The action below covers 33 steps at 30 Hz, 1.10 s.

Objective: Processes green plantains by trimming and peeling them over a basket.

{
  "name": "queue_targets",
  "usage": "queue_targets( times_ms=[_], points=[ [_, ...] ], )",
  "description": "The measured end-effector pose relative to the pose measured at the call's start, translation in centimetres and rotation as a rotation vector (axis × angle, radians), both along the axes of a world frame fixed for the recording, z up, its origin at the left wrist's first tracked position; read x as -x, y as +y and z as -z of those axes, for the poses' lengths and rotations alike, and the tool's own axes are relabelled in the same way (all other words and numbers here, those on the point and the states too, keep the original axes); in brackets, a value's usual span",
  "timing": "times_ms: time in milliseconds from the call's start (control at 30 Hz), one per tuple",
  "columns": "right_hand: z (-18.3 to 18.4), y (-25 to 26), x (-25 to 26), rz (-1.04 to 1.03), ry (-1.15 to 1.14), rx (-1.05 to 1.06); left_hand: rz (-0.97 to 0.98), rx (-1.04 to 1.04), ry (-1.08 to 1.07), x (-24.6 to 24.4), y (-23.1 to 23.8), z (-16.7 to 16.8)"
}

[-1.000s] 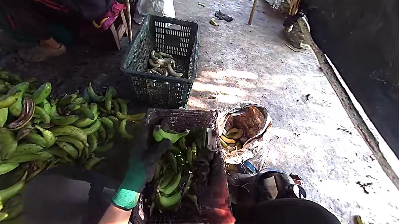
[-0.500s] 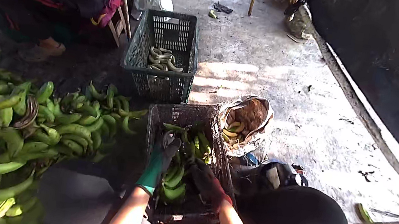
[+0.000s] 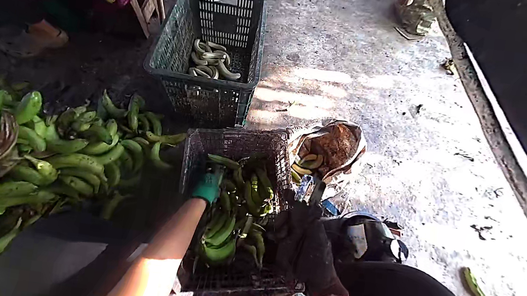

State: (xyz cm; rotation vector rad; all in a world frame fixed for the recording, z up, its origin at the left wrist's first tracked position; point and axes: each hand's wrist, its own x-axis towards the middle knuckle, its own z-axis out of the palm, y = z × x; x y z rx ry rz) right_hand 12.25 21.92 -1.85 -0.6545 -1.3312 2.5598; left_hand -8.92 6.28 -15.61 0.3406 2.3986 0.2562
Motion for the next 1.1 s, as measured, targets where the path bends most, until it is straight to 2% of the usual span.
queue_targets(
  times_ms=[67,167,233,300,367,433,467,533,600,667,700,733,767,833,867,900,933,1000,1100],
  points=[
    [0.4,0.1,0.0,-0.029,0.048,0.144,-0.028,0.030,0.069,-0.5,0.1,2.9],
    [0.9,-0.2,0.5,-0.004,0.042,0.289,-0.048,0.034,0.082,-0.4,0.7,3.5],
    [1.1,-0.9,1.0,0.034,-0.090,0.233,-0.060,0.044,0.028,0.0,0.5,2.7],
    [0.8,-1.5,1.8,0.051,-0.219,0.142,-0.154,-0.084,-0.047,0.3,0.1,1.0],
    [0.0,-2.2,2.4,0.045,-0.345,-0.015,-0.378,-0.409,-0.154,0.4,-0.5,-2.4],
    [0.4,-3.0,2.4,-0.015,-0.395,-0.247,-0.549,-0.873,-0.231,-0.5,-1.7,-6.1],
    [0.8,-3.2,2.4,-0.069,-0.414,-0.388,-0.605,-1.100,-0.249,-1.2,-2.1,-7.7],
    [-0.1,-3.9,3.0,-0.163,-0.461,-0.653,-0.623,-1.384,-0.212,-2.8,-2.8,-10.9],
    [-2.7,-4.6,3.8,-0.151,-0.459,-0.953,-0.579,-1.483,-0.091,-4.6,-3.1,-13.2],
    [-5.5,-5.8,4.1,0.075,-0.282,-1.266,-0.478,-1.481,0.025,-5.8,-3.5,-14.7],
    [-5.9,-6.5,4.2,0.230,-0.166,-1.376,-0.407,-1.471,0.076,-6.3,-3.8,-15.0],
    [-5.9,-7.2,4.2,0.293,-0.116,-1.402,-0.347,-1.459,0.117,-6.7,-4.1,-15.4],
    [-5.6,-7.9,3.7,0.195,-0.168,-1.342,-0.307,-1.448,0.159,-7.1,-4.2,-15.9],
    [-3.2,-8.2,2.5,-0.345,-0.493,-1.015,-0.279,-1.454,0.203,-8.5,-4.7,-17.4],
    [-0.7,-8.2,1.7,-0.525,-0.588,-0.878,-0.278,-1.492,0.195,-9.0,-5.2,-18.1],
    [0.9,-8.4,1.3,-0.557,-0.605,-0.778,-0.294,-1.536,0.177,-8.8,-5.7,-19.0],
    [1.4,-8.1,1.2,-0.490,-0.551,-0.727,-0.332,-1.591,0.153,-8.0,-5.9,-19.6],
    [-0.3,-7.8,0.3,-0.374,-0.453,-0.720,-0.523,-1.633,0.022,-7.6,-6.5,-19.2],
    [-4.2,-6.6,2.3,-0.287,-0.294,-0.826,-0.797,-1.786,-0.154,-6.2,-5.4,-18.3]
  ],
)
